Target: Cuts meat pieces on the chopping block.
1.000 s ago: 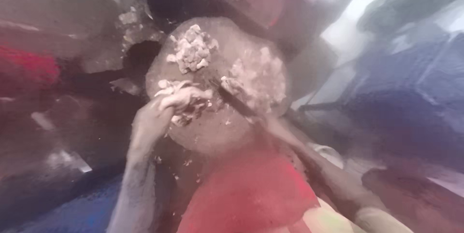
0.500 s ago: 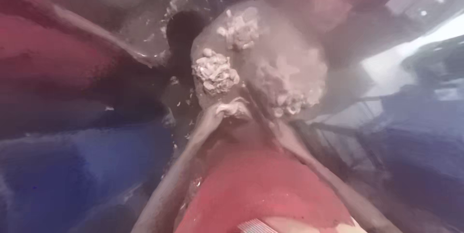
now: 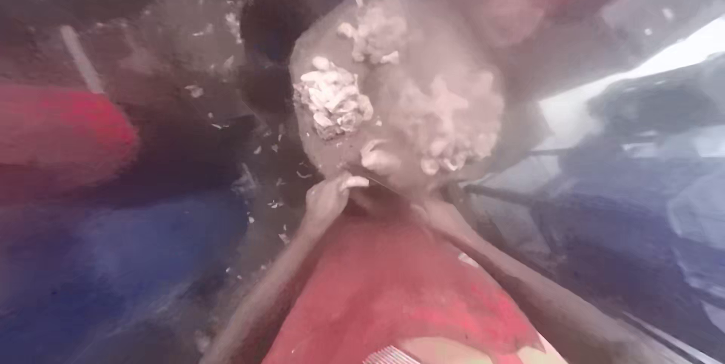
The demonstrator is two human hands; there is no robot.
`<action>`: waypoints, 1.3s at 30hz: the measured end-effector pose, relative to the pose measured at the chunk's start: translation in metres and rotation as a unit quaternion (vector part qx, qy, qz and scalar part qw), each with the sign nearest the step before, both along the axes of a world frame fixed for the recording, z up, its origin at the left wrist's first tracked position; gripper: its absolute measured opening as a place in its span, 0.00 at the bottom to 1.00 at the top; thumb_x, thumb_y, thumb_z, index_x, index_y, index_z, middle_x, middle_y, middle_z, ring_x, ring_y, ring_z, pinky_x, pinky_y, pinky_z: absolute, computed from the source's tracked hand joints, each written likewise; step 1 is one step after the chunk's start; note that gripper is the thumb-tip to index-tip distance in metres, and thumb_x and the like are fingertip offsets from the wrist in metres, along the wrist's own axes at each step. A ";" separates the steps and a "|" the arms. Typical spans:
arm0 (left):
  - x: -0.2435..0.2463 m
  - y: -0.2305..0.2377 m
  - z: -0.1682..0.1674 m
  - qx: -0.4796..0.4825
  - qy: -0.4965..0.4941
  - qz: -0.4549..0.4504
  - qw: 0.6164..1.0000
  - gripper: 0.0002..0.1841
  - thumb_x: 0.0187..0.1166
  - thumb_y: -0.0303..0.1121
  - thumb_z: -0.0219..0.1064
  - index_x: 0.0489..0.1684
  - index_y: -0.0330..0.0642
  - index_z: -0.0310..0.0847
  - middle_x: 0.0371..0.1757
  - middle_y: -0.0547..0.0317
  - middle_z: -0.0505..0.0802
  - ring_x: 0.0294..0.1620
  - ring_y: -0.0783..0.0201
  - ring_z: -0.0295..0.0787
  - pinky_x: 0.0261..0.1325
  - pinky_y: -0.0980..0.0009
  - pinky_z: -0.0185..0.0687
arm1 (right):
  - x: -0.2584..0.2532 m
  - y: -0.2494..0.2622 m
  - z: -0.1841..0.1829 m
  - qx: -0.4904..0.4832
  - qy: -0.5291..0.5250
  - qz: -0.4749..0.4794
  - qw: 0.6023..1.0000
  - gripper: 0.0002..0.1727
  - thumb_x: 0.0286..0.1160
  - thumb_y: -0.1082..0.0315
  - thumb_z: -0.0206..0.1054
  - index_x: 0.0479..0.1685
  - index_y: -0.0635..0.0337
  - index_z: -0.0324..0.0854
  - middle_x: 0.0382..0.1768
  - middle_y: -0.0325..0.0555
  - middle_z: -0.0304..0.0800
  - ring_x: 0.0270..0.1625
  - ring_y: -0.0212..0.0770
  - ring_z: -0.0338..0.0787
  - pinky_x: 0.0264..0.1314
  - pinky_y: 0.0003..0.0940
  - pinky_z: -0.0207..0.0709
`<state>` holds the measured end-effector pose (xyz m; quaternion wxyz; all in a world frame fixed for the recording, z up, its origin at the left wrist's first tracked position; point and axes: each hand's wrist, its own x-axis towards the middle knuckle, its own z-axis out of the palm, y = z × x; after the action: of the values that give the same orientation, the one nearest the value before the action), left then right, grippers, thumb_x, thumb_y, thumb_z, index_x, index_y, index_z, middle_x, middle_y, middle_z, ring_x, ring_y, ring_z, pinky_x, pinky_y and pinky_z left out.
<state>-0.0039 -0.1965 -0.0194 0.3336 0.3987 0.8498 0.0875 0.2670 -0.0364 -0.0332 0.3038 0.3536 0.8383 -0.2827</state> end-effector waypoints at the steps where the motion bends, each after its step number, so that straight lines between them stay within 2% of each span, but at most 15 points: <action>1: 0.007 -0.013 -0.001 0.004 0.000 -0.003 1.000 0.17 0.85 0.39 0.59 0.67 0.55 0.85 0.61 0.51 0.94 0.59 0.45 0.92 0.59 0.37 0.83 | 0.010 -0.001 0.004 0.013 -0.009 0.006 1.000 0.38 0.88 0.33 0.37 0.78 0.50 0.73 0.53 0.59 0.93 0.57 0.63 0.93 0.58 0.66 0.83; 4: 0.014 -0.031 -0.011 0.012 -0.008 0.005 1.000 0.19 0.86 0.37 0.57 0.70 0.56 0.85 0.66 0.54 0.92 0.65 0.48 0.91 0.66 0.40 0.83 | -0.002 0.008 0.034 -0.002 0.020 -0.016 1.000 0.36 0.90 0.35 0.38 0.74 0.51 0.75 0.50 0.57 0.92 0.54 0.60 0.93 0.58 0.63 0.84; 8: 0.004 -0.044 -0.016 0.031 0.004 0.022 0.999 0.18 0.86 0.37 0.59 0.69 0.46 0.85 0.63 0.46 0.93 0.63 0.43 0.91 0.65 0.37 0.81 | -0.040 -0.007 0.081 -0.050 0.227 -0.031 0.972 0.37 0.91 0.38 0.41 0.70 0.61 0.79 0.49 0.54 0.91 0.53 0.50 0.92 0.60 0.52 0.84; 11: -0.002 -0.043 -0.012 0.077 0.015 0.016 0.997 0.17 0.84 0.38 0.63 0.65 0.46 0.88 0.60 0.46 0.94 0.60 0.43 0.93 0.63 0.37 0.83 | -0.044 -0.006 0.054 -0.051 0.325 0.000 0.944 0.41 0.87 0.32 0.41 0.66 0.61 0.82 0.54 0.54 0.91 0.59 0.48 0.91 0.65 0.51 0.83; 13: -0.006 -0.040 -0.007 0.031 0.019 -0.009 0.999 0.18 0.86 0.39 0.60 0.68 0.48 0.86 0.62 0.47 0.93 0.62 0.43 0.91 0.65 0.38 0.81 | -0.033 0.011 0.022 -0.031 0.200 0.039 0.979 0.37 0.90 0.37 0.44 0.72 0.59 0.79 0.56 0.57 0.91 0.61 0.55 0.91 0.67 0.58 0.82; 15: -0.012 -0.051 -0.007 0.027 0.034 -0.026 0.999 0.19 0.86 0.35 0.57 0.70 0.55 0.86 0.65 0.53 0.93 0.64 0.47 0.91 0.65 0.39 0.83 | -0.020 0.022 0.000 -0.035 0.056 0.033 0.997 0.36 0.90 0.35 0.40 0.75 0.54 0.75 0.55 0.59 0.90 0.59 0.61 0.91 0.63 0.65 0.81; 19: -0.050 -0.080 0.014 0.100 -0.034 0.061 0.993 0.14 0.87 0.35 0.59 0.63 0.48 0.87 0.59 0.51 0.94 0.59 0.51 0.93 0.65 0.40 0.84 | 0.012 0.010 0.009 -0.007 0.015 -0.001 1.000 0.38 0.88 0.32 0.39 0.73 0.51 0.76 0.52 0.58 0.92 0.55 0.61 0.92 0.57 0.66 0.83; 23: -0.072 -0.018 0.052 0.177 0.014 0.090 0.980 0.13 0.87 0.39 0.63 0.62 0.49 0.87 0.55 0.51 0.95 0.55 0.51 0.93 0.61 0.40 0.85 | 0.037 -0.004 -0.023 0.002 0.042 -0.062 0.997 0.31 0.89 0.40 0.51 0.75 0.54 0.76 0.59 0.58 0.91 0.62 0.58 0.91 0.65 0.61 0.82; 25: -0.070 0.037 0.062 0.216 0.020 0.044 0.975 0.19 0.86 0.37 0.65 0.74 0.51 0.82 0.64 0.47 0.92 0.62 0.46 0.90 0.67 0.36 0.80 | 0.039 -0.011 -0.029 -0.014 0.051 -0.090 0.995 0.28 0.88 0.48 0.55 0.77 0.55 0.75 0.63 0.59 0.89 0.65 0.57 0.90 0.69 0.60 0.80; 27: -0.068 0.090 0.052 0.214 0.004 -0.034 0.976 0.27 0.85 0.42 0.66 0.84 0.57 0.71 0.70 0.47 0.88 0.65 0.44 0.89 0.67 0.35 0.80 | 0.044 -0.015 -0.031 -0.019 0.073 -0.102 0.992 0.28 0.87 0.49 0.57 0.75 0.58 0.77 0.61 0.59 0.89 0.64 0.57 0.90 0.68 0.58 0.81; 29: -0.069 0.125 0.023 0.182 0.023 -0.097 0.978 0.28 0.84 0.48 0.66 0.84 0.58 0.70 0.73 0.50 0.85 0.68 0.47 0.86 0.68 0.39 0.82 | 0.045 -0.013 -0.011 -0.007 0.085 -0.095 0.992 0.30 0.87 0.42 0.57 0.72 0.56 0.79 0.58 0.56 0.92 0.61 0.53 0.92 0.67 0.56 0.83; 31: -0.063 0.131 -0.001 0.131 0.021 -0.138 0.982 0.23 0.83 0.45 0.66 0.75 0.51 0.79 0.69 0.46 0.88 0.66 0.43 0.87 0.67 0.38 0.82 | 0.053 -0.017 0.004 -0.013 0.089 -0.100 0.991 0.29 0.87 0.42 0.57 0.71 0.56 0.81 0.56 0.54 0.93 0.60 0.52 0.93 0.67 0.55 0.84; 34: -0.041 0.130 0.011 -0.018 -0.042 -0.170 0.984 0.25 0.87 0.41 0.62 0.82 0.49 0.72 0.73 0.40 0.85 0.71 0.38 0.83 0.71 0.34 0.75 | 0.073 -0.022 -0.007 -0.063 0.092 -0.156 0.981 0.26 0.88 0.47 0.58 0.76 0.53 0.79 0.61 0.55 0.92 0.64 0.55 0.92 0.70 0.59 0.80; 36: -0.029 0.125 -0.015 0.022 -0.008 -0.162 0.987 0.26 0.83 0.41 0.65 0.81 0.48 0.74 0.74 0.40 0.83 0.71 0.40 0.84 0.71 0.39 0.78 | 0.089 -0.030 -0.043 -0.091 0.140 -0.220 0.961 0.25 0.89 0.47 0.56 0.77 0.49 0.78 0.63 0.50 0.91 0.66 0.48 0.91 0.73 0.54 0.80; 39: -0.020 0.129 -0.034 0.110 0.033 -0.194 0.974 0.23 0.80 0.44 0.68 0.72 0.48 0.82 0.76 0.46 0.82 0.75 0.44 0.79 0.76 0.45 0.77 | 0.090 -0.041 -0.060 -0.108 0.211 -0.339 0.911 0.26 0.89 0.48 0.58 0.69 0.58 0.82 0.55 0.53 0.93 0.58 0.45 0.93 0.69 0.48 0.83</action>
<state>-0.0243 -0.0678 -0.0536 0.2704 0.5928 0.7518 0.1013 0.3572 -0.0774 -0.0934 0.0425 0.5135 0.6771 -0.5254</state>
